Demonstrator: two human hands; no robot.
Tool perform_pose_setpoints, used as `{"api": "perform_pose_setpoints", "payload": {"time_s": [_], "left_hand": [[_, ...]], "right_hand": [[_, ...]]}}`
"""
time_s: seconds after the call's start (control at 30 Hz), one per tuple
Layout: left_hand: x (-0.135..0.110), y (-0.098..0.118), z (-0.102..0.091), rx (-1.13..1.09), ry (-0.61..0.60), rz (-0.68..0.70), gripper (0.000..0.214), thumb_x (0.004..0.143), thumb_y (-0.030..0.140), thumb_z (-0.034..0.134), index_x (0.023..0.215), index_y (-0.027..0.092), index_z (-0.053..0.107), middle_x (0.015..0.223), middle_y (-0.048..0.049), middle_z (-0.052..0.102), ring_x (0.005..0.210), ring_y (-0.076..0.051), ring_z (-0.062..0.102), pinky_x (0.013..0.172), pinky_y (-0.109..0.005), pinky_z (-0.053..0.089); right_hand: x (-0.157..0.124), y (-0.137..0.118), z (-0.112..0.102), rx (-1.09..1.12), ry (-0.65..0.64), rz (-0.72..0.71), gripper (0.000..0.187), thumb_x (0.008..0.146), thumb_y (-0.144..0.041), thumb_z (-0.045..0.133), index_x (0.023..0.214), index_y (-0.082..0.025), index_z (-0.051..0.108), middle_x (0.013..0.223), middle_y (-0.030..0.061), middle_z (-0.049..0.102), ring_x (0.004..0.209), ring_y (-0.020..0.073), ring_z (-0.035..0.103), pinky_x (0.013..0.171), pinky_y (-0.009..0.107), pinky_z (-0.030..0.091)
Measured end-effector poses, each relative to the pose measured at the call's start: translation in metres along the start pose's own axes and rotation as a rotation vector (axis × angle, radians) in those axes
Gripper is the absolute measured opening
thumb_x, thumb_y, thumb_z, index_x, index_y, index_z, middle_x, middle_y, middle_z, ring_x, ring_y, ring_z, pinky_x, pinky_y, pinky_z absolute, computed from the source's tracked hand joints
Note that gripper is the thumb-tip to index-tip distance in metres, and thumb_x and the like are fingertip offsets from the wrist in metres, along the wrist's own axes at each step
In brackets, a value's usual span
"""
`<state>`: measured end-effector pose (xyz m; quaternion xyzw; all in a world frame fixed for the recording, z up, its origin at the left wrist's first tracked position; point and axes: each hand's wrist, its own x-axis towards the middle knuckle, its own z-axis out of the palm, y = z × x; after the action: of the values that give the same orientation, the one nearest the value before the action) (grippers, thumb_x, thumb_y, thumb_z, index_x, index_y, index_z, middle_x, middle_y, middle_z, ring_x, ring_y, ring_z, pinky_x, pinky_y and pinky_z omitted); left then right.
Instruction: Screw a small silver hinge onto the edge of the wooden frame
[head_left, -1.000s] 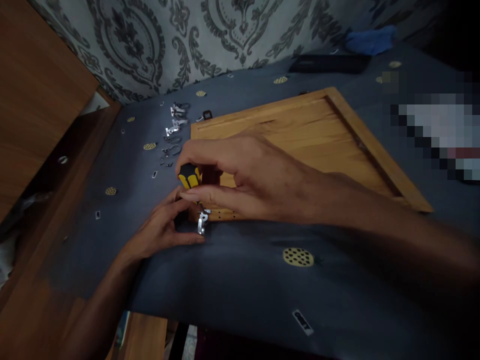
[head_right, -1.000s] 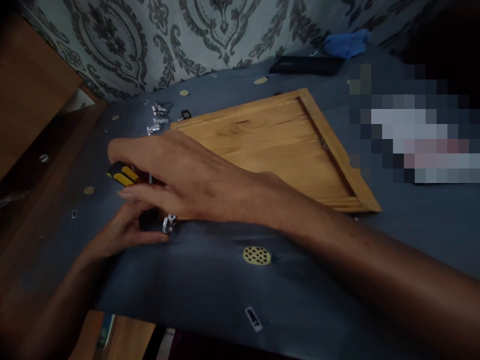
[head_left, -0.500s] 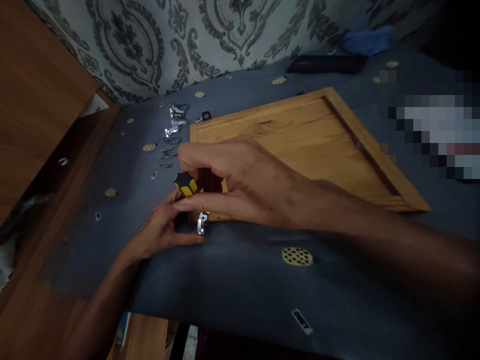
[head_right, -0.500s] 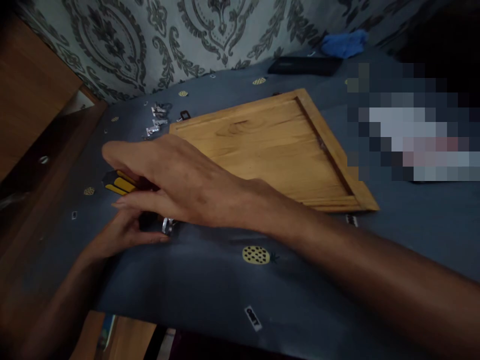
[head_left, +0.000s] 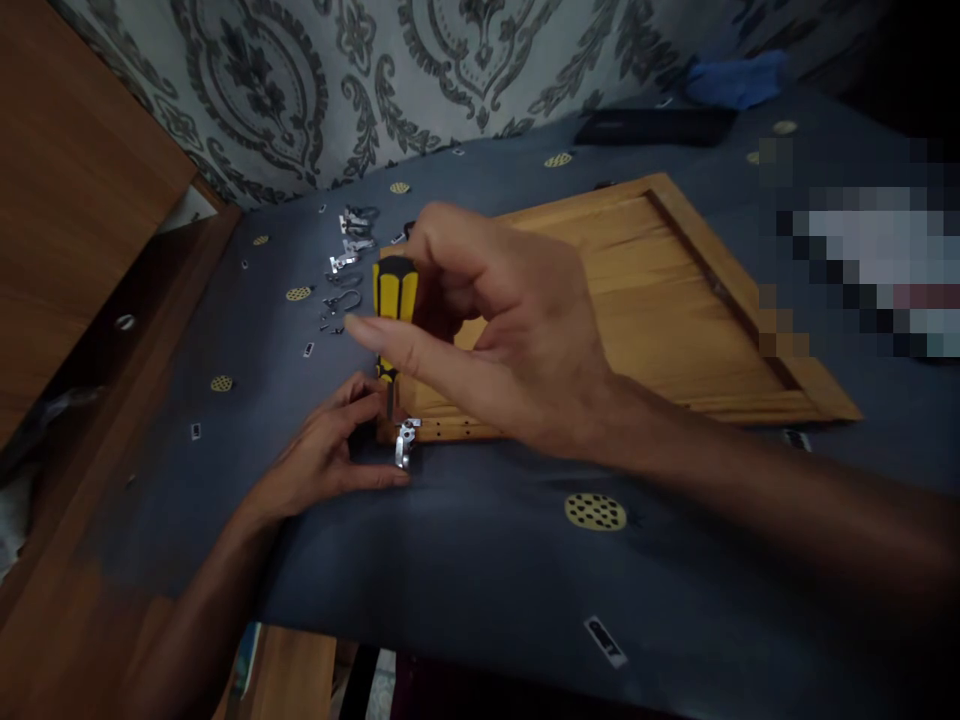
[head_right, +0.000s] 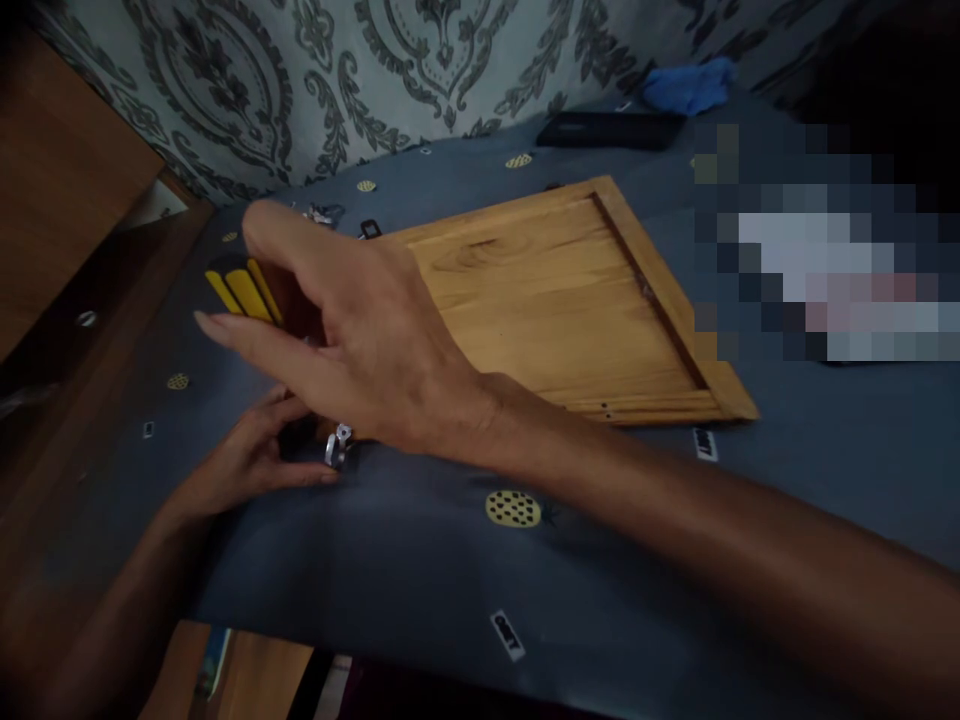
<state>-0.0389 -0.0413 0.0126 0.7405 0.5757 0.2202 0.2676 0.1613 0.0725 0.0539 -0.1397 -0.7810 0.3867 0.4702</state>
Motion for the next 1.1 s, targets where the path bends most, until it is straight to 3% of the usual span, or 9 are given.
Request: {"api": "perform_pose_setpoints", "payload": {"time_s": [0.07,0.3,0.47,0.93,1.1], "left_hand": [[0.0006,0.0017,-0.0005,-0.005,-0.005,-0.005,0.038,0.085,0.047,0.084,0.111,0.023,0.072,0.121,-0.0064,0.065,0.116,-0.028,0.061,0.098,-0.039,0.053],[0.0002,0.0026,0.0013,-0.007,0.021,0.002,0.033,0.085,0.049,0.083,0.098,0.021,0.072,0.117,-0.0056,0.066,0.115,-0.028,0.061,0.103,-0.043,0.053],[0.0015,0.0041,0.0007,-0.004,0.014,-0.004,0.035,0.085,0.050,0.083,0.102,0.021,0.073,0.125,-0.0074,0.066,0.122,-0.031,0.060,0.108,-0.046,0.053],[-0.0002,0.0030,0.0004,0.009,0.017,0.039,0.033,0.087,0.046,0.082,0.103,0.021,0.071,0.115,-0.0047,0.065,0.113,-0.026,0.061,0.100,-0.039,0.054],[-0.0009,0.0022,0.0005,0.002,0.022,0.026,0.035,0.086,0.049,0.082,0.104,0.021,0.072,0.125,-0.0063,0.065,0.121,-0.028,0.060,0.107,-0.043,0.052]], "right_hand": [[0.0014,0.0009,-0.0017,-0.008,0.006,0.005,0.032,0.098,-0.036,0.067,0.080,-0.022,0.044,0.073,-0.0062,0.048,0.066,0.0094,0.049,0.067,0.024,0.046],[0.0003,0.0016,-0.0016,-0.050,-0.178,0.052,0.023,0.098,-0.026,0.068,0.084,-0.022,0.051,0.077,-0.0050,0.053,0.070,0.0105,0.052,0.068,0.025,0.044],[-0.0005,0.0026,0.0009,-0.024,-0.184,0.068,0.023,0.097,-0.023,0.069,0.083,-0.023,0.051,0.076,-0.0053,0.054,0.069,0.0109,0.051,0.065,0.026,0.043],[-0.0017,0.0087,0.0011,-0.044,-0.157,0.056,0.022,0.096,-0.025,0.071,0.085,-0.024,0.052,0.077,-0.0049,0.056,0.068,0.0114,0.055,0.063,0.026,0.046],[-0.0021,0.0102,0.0008,-0.071,-0.153,0.007,0.028,0.096,-0.025,0.072,0.081,-0.023,0.047,0.073,-0.0065,0.052,0.066,0.0103,0.052,0.064,0.026,0.042]]}}
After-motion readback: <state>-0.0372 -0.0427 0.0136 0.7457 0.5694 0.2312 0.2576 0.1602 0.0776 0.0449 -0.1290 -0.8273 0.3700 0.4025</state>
